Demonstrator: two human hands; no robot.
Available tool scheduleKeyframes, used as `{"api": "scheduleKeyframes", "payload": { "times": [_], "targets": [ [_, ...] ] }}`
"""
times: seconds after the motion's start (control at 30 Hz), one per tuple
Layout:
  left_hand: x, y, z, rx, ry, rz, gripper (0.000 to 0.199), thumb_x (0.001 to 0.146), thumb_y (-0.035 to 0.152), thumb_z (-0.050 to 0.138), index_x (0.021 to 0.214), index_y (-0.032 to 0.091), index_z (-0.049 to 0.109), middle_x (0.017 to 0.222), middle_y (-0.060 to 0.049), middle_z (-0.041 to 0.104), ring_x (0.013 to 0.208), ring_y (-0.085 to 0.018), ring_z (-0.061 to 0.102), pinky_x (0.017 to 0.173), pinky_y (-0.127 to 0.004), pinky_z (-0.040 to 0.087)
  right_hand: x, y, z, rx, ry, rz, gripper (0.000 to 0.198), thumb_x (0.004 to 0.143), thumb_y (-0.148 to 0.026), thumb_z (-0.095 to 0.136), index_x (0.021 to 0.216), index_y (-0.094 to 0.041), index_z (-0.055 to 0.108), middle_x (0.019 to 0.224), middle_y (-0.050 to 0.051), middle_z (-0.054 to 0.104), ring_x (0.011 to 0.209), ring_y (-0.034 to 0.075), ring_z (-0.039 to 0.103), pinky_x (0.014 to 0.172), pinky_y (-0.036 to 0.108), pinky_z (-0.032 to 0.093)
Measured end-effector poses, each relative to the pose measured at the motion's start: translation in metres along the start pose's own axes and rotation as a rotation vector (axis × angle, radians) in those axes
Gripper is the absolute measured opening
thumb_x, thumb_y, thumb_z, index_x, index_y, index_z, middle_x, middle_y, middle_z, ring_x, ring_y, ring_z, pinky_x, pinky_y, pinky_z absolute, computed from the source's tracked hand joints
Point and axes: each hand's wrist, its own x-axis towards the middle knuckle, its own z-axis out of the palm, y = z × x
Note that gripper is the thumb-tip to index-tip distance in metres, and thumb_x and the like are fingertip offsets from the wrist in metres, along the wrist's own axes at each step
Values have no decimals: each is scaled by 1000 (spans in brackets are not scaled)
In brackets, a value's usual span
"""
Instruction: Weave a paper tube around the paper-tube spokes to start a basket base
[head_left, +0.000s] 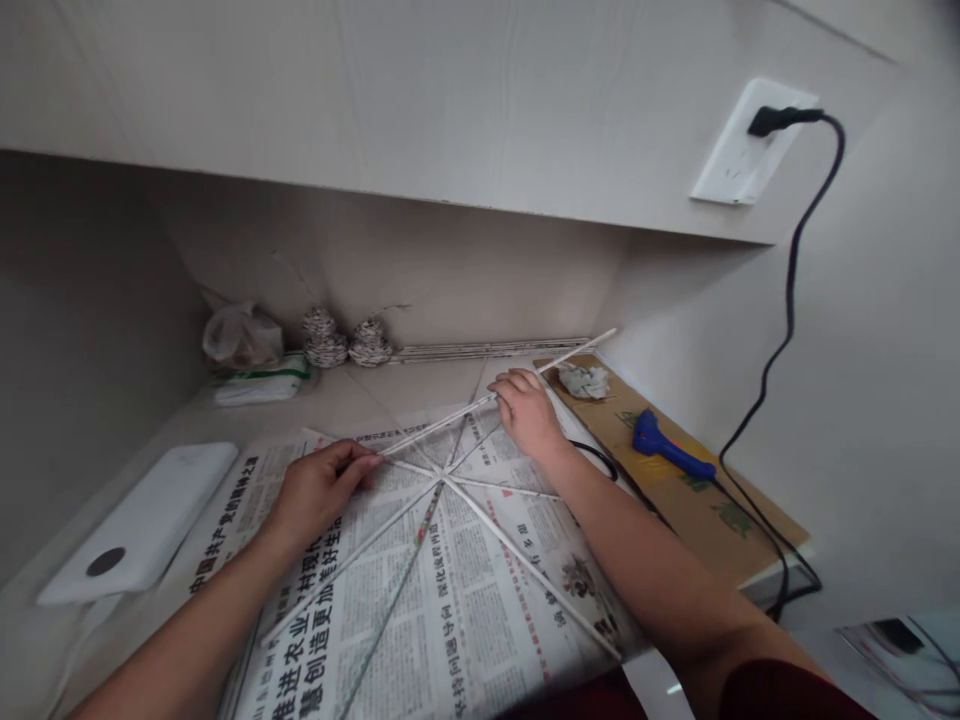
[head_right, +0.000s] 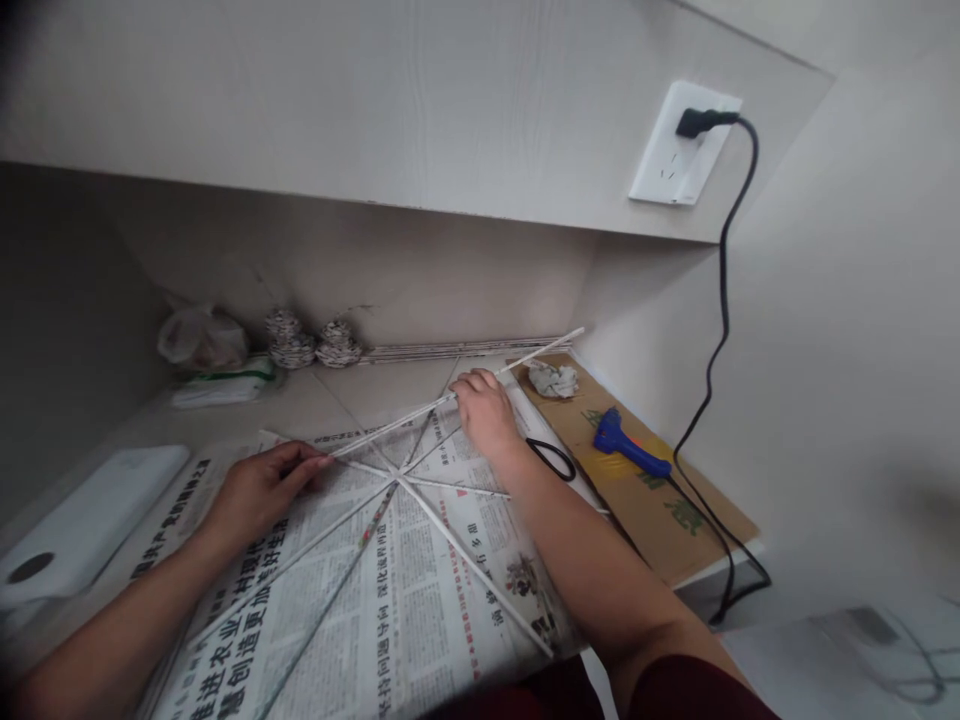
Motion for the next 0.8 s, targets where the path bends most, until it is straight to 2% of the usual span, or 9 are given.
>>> {"api": "scheduleKeyframes", "payload": {
  "times": [0.47,0.8],
  "targets": [
    [1,-2,3,-39,35,-17,34,78,54,59,70,22,63,56,4,63,54,-15,54,58,-26,38,-3,4,9,63,12,-38,28,87,-12,48,109,-16,65,113,12,63,117,28,46,101,45,40],
    [-6,3,11,-223,113,-26,29,77,46,65,67,19,61,54,3,60,54,-13,52,57,-24,39,-4,-6,10,102,18,-112,25,89,-15,49,109,-18,64,111,10,64,116,27,48,102,46,41]
  ]
}}
